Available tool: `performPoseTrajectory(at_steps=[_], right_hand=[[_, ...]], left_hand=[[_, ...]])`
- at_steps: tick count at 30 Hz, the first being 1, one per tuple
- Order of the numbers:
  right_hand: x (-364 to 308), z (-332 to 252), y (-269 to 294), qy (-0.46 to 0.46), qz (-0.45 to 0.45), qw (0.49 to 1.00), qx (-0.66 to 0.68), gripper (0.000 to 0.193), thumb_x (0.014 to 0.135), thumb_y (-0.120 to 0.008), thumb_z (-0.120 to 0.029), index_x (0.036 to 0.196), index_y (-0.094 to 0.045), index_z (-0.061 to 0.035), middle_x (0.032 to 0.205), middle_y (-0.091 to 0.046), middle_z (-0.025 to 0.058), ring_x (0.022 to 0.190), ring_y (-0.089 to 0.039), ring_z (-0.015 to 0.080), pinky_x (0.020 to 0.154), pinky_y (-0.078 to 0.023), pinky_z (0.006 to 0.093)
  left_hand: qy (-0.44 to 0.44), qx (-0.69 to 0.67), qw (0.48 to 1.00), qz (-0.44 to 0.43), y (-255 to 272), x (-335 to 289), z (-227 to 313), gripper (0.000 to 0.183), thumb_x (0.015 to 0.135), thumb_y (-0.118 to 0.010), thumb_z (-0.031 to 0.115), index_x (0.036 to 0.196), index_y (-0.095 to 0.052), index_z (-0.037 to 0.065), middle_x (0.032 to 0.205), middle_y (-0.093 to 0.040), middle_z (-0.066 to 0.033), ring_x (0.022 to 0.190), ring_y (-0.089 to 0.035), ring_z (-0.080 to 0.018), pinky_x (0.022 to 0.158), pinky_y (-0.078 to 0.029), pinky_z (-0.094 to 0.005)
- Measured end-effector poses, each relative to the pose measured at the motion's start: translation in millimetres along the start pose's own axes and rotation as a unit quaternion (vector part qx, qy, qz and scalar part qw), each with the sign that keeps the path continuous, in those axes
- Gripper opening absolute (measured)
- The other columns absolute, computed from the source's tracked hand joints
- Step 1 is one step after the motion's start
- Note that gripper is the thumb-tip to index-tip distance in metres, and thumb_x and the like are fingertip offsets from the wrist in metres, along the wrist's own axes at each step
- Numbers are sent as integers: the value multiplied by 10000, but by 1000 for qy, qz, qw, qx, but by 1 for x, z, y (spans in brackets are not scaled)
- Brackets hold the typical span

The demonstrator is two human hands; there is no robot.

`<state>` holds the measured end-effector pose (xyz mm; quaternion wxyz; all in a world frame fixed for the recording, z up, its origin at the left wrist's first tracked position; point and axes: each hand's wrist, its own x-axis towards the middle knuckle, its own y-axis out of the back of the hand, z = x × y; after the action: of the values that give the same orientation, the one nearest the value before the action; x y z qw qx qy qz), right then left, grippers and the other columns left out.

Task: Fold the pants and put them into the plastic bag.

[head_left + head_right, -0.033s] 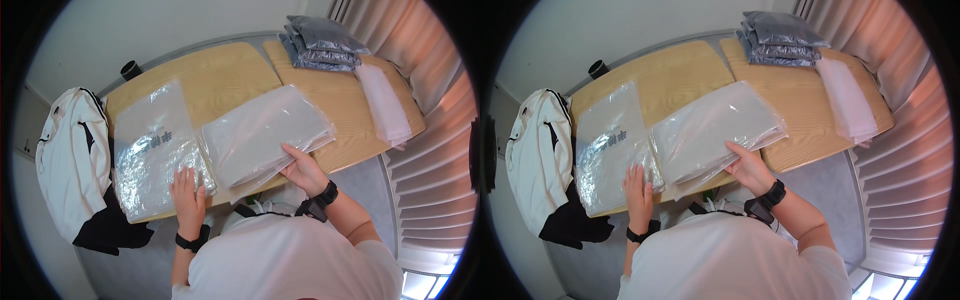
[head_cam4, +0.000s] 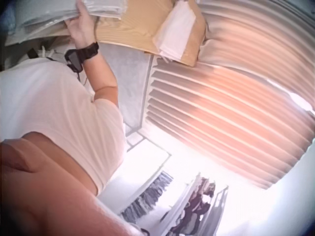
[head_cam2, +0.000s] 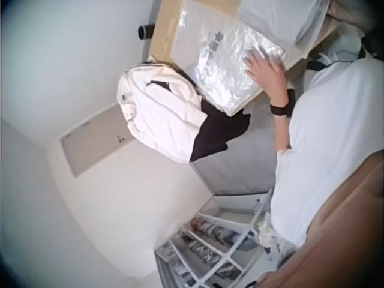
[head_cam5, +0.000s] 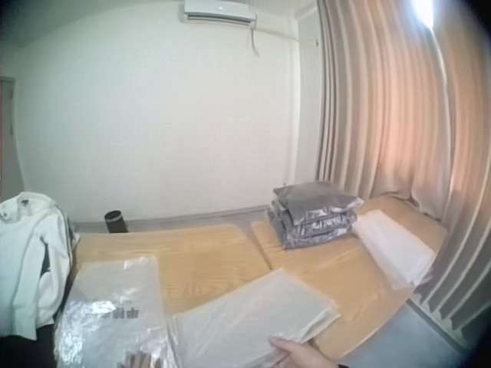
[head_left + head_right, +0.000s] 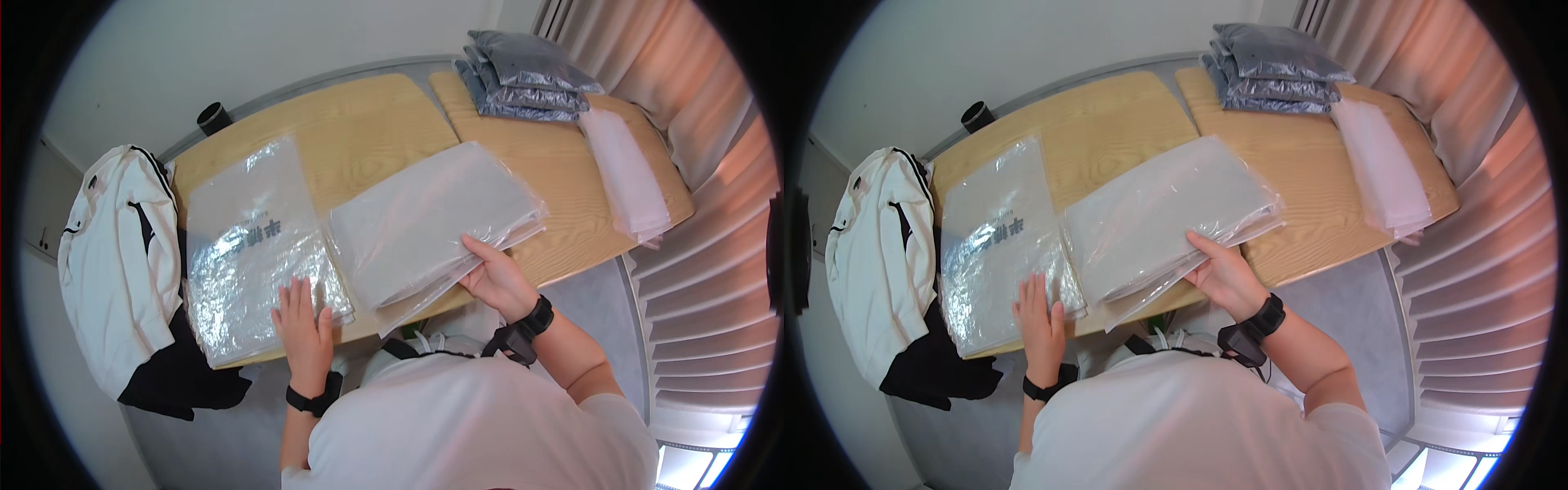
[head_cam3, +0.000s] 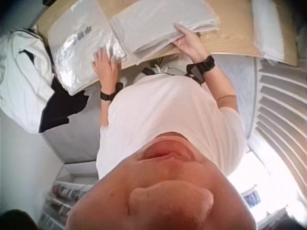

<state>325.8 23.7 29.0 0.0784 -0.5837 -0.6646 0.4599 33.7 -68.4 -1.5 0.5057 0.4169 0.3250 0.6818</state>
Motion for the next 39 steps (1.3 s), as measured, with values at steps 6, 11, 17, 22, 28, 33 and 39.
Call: performPoseTrajectory(at_steps=[6, 11, 17, 22, 28, 33, 39], right_hand=[[30, -42, -39, 7, -87, 996, 1, 282, 937, -512, -159, 1199, -486, -60, 1170, -574, 75, 1055, -575, 203, 899, -494, 361], [87, -81, -93, 80, -155, 984, -26, 249, 942, -504, -155, 1169, -505, -53, 1137, -584, 78, 1029, -583, 200, 889, -500, 374], [230, -110, -99, 94, -185, 977, 47, 204, 936, -520, -151, 1117, -519, -57, 1122, -579, 91, 1029, -570, 230, 887, -492, 396], [302, -94, -59, 94, 64, 992, 61, 193, 962, -451, -154, 1116, -510, -54, 1132, -567, 103, 1044, -547, 267, 878, -480, 475], [333, -84, -33, 143, 40, 988, 53, 219, 960, -432, -143, 1129, -502, -22, 1134, -561, 119, 1040, -546, 296, 844, -488, 468], [369, -87, -25, 186, 68, 977, 85, 224, 929, -406, -97, 1113, -503, -14, 1086, -579, 137, 1025, -559, 307, 819, -495, 457], [314, -20, -85, 63, 61, 993, -82, 198, 925, -421, -111, 1061, -518, -6, 1065, -588, 144, 1006, -585, 264, 860, -499, 350]], left_hand=[[19, 70, 997, 10, 2, -6, -8, 471, 887, -504, 301, 1280, -479, 42, 1397, -378, -186, 1317, -278, -394, 1056, -199, -532], [13, 70, 997, 35, -2, -5, -5, 447, 841, -537, 265, 1222, -527, 30, 1361, -414, -205, 1290, -312, -419, 1029, -247, -534], [16, 60, 997, 50, -3, -4, -4, 430, 800, -553, 228, 1181, -549, 26, 1333, -438, -216, 1270, -336, -436, 1006, -265, -553], [12, 55, 997, 62, -5, 2, -4, 419, 784, -558, 213, 1161, -560, 29, 1323, -452, -212, 1258, -353, -440, 993, -283, -557], [7, 50, 996, 76, -3, -4, -4, 403, 782, -563, 200, 1153, -578, 44, 1313, -469, -204, 1248, -369, -442, 988, -298, -547], [-15, 51, 994, 91, 1, -1, 3, 375, 770, -563, 145, 1123, -601, 24, 1269, -507, -209, 1203, -416, -446, 965, -348, -499], [2, 60, 992, 109, 3, -11, -13, 355, 781, -563, 139, 1115, -610, 28, 1247, -524, -204, 1183, -435, -438, 945, -376, -476]])
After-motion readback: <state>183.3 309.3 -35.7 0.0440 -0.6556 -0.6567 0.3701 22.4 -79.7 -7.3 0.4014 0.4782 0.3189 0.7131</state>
